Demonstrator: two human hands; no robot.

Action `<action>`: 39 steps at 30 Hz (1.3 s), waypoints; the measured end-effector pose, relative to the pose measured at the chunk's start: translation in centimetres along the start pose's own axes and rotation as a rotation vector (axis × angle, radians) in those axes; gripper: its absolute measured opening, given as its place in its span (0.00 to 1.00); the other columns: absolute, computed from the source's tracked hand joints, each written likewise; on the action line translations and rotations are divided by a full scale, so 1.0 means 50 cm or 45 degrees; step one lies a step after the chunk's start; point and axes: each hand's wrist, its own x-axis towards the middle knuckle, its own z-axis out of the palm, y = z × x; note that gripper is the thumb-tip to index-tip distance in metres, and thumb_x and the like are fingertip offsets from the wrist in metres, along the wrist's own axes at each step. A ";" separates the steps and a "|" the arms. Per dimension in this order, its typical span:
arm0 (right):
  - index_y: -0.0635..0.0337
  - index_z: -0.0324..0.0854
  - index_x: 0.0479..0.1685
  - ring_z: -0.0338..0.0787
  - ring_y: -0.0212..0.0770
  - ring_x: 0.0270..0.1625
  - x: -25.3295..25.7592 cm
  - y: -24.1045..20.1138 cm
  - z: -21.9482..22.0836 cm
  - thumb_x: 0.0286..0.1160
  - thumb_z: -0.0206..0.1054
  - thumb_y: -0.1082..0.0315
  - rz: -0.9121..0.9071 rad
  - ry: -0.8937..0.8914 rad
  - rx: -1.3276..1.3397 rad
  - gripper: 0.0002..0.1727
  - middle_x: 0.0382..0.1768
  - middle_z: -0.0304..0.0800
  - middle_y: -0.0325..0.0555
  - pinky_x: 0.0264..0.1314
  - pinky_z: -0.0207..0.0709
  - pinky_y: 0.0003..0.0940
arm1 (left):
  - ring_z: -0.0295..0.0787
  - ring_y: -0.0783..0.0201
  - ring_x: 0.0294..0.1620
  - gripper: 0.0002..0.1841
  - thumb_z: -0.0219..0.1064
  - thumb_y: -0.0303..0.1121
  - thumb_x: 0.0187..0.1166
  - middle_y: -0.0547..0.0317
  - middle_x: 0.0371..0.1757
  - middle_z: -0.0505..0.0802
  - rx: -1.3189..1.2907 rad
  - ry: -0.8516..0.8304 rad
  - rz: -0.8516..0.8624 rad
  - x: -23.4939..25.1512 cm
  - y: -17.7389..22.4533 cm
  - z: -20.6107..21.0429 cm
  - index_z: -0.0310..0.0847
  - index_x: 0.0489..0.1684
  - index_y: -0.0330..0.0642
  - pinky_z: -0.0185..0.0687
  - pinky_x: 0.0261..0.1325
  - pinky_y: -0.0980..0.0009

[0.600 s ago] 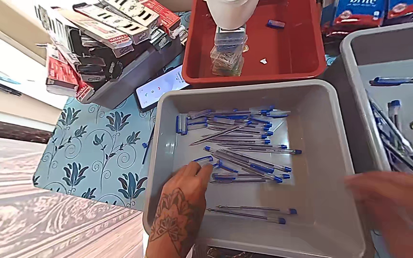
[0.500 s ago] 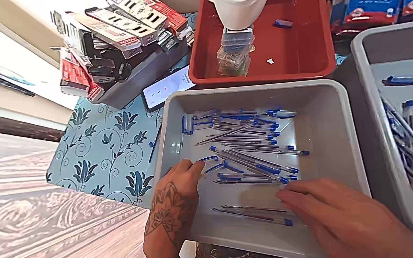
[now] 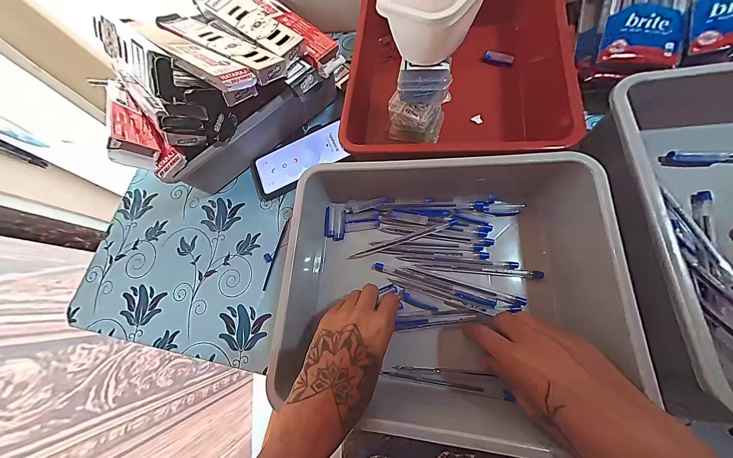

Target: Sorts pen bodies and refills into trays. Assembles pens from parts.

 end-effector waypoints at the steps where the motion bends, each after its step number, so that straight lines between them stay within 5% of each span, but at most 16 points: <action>1: 0.63 0.91 0.45 0.92 0.60 0.36 0.000 0.001 0.001 0.60 0.76 0.71 0.006 0.007 -0.004 0.12 0.32 0.88 0.58 0.31 0.84 0.47 | 0.93 0.45 0.36 0.08 0.73 0.27 0.72 0.42 0.37 0.91 0.008 -0.014 -0.021 -0.001 0.000 -0.001 0.90 0.42 0.32 0.87 0.34 0.57; 4: 0.65 0.88 0.50 0.92 0.61 0.35 0.001 0.001 0.000 0.61 0.76 0.70 0.008 0.028 -0.027 0.17 0.32 0.87 0.59 0.30 0.83 0.47 | 0.93 0.46 0.38 0.09 0.74 0.27 0.71 0.42 0.39 0.91 0.003 -0.030 -0.044 -0.007 0.001 -0.001 0.87 0.43 0.30 0.87 0.37 0.58; 6: 0.62 0.88 0.56 0.91 0.62 0.37 0.000 0.003 -0.004 0.62 0.76 0.70 0.022 0.006 -0.014 0.20 0.34 0.87 0.59 0.31 0.83 0.48 | 0.94 0.45 0.41 0.13 0.74 0.25 0.71 0.41 0.42 0.92 -0.040 -0.072 -0.067 -0.010 0.003 -0.003 0.86 0.51 0.30 0.89 0.41 0.56; 10: 0.65 0.90 0.43 0.92 0.63 0.39 0.003 0.000 -0.008 0.60 0.80 0.73 0.069 -0.024 -0.024 0.12 0.34 0.88 0.61 0.32 0.84 0.49 | 0.93 0.40 0.46 0.22 0.68 0.24 0.76 0.36 0.50 0.91 -0.144 -0.292 -0.133 -0.005 0.008 -0.023 0.79 0.70 0.31 0.88 0.47 0.50; 12: 0.65 0.89 0.51 0.91 0.63 0.40 0.003 -0.002 -0.010 0.60 0.80 0.73 0.085 -0.037 -0.038 0.17 0.37 0.87 0.61 0.32 0.84 0.48 | 0.91 0.43 0.41 0.27 0.62 0.23 0.77 0.36 0.50 0.89 -0.223 -0.263 -0.162 -0.009 0.004 -0.030 0.76 0.80 0.37 0.86 0.42 0.52; 14: 0.63 0.90 0.51 0.91 0.63 0.40 0.002 -0.003 -0.010 0.60 0.80 0.73 0.095 -0.039 -0.027 0.17 0.37 0.87 0.62 0.31 0.83 0.48 | 0.86 0.53 0.30 0.26 0.59 0.25 0.74 0.43 0.41 0.88 -0.281 -0.008 -0.144 -0.021 -0.007 -0.027 0.82 0.75 0.39 0.83 0.33 0.62; 16: 0.63 0.91 0.44 0.91 0.63 0.38 0.003 -0.002 -0.006 0.57 0.81 0.74 0.078 0.003 -0.015 0.14 0.35 0.86 0.62 0.29 0.83 0.47 | 0.83 0.71 0.29 0.23 0.61 0.31 0.76 0.56 0.36 0.89 -0.488 0.236 -0.195 -0.040 -0.015 -0.029 0.85 0.69 0.36 0.80 0.33 0.78; 18: 0.63 0.90 0.47 0.91 0.62 0.36 0.004 -0.001 -0.005 0.58 0.79 0.74 0.047 0.052 -0.015 0.15 0.35 0.86 0.61 0.29 0.83 0.46 | 0.87 0.81 0.31 0.20 0.66 0.35 0.78 0.65 0.34 0.92 -0.853 0.412 -0.249 -0.057 -0.009 -0.037 0.81 0.64 0.32 0.86 0.36 0.85; 20: 0.60 0.91 0.52 0.90 0.61 0.36 0.004 -0.002 -0.006 0.60 0.77 0.74 0.059 0.057 -0.003 0.17 0.36 0.86 0.60 0.29 0.82 0.45 | 0.91 0.81 0.33 0.14 0.69 0.37 0.80 0.73 0.36 0.93 -1.180 0.550 -0.272 -0.076 0.009 -0.044 0.79 0.57 0.41 0.89 0.37 0.84; 23: 0.64 0.91 0.42 0.91 0.63 0.39 0.004 0.000 -0.007 0.59 0.79 0.76 0.068 0.023 0.004 0.11 0.36 0.86 0.62 0.31 0.84 0.48 | 0.93 0.79 0.35 0.06 0.69 0.41 0.82 0.77 0.42 0.95 -1.447 0.647 -0.249 -0.100 0.027 -0.046 0.83 0.51 0.57 0.90 0.38 0.84; 26: 0.60 0.90 0.51 0.91 0.62 0.37 0.004 0.005 -0.004 0.60 0.78 0.73 0.037 0.055 -0.004 0.16 0.37 0.86 0.61 0.30 0.83 0.47 | 0.93 0.80 0.36 0.06 0.69 0.43 0.82 0.78 0.43 0.95 -1.424 0.702 -0.221 -0.110 0.027 -0.048 0.85 0.50 0.59 0.90 0.39 0.85; 31: 0.64 0.89 0.39 0.90 0.62 0.39 0.001 0.008 -0.007 0.60 0.78 0.74 0.042 -0.004 0.019 0.09 0.36 0.86 0.60 0.33 0.83 0.50 | 0.92 0.80 0.36 0.06 0.70 0.43 0.81 0.80 0.41 0.94 -1.377 0.772 -0.208 -0.111 0.020 -0.040 0.85 0.49 0.60 0.90 0.38 0.84; 35: 0.61 0.85 0.43 0.90 0.50 0.38 -0.020 0.001 -0.024 0.81 0.56 0.64 -0.071 0.264 -0.001 0.13 0.35 0.89 0.50 0.39 0.83 0.39 | 0.92 0.78 0.36 0.06 0.70 0.43 0.82 0.77 0.43 0.94 -1.451 0.757 -0.208 -0.110 0.031 -0.031 0.85 0.49 0.59 0.89 0.39 0.84; 39: 0.59 0.82 0.51 0.86 0.42 0.40 -0.071 -0.031 -0.074 0.92 0.55 0.64 0.014 0.505 0.230 0.12 0.35 0.89 0.50 0.47 0.77 0.27 | 0.92 0.80 0.36 0.07 0.68 0.40 0.83 0.75 0.46 0.95 -1.535 0.761 -0.205 -0.118 0.037 -0.028 0.88 0.52 0.55 0.89 0.38 0.85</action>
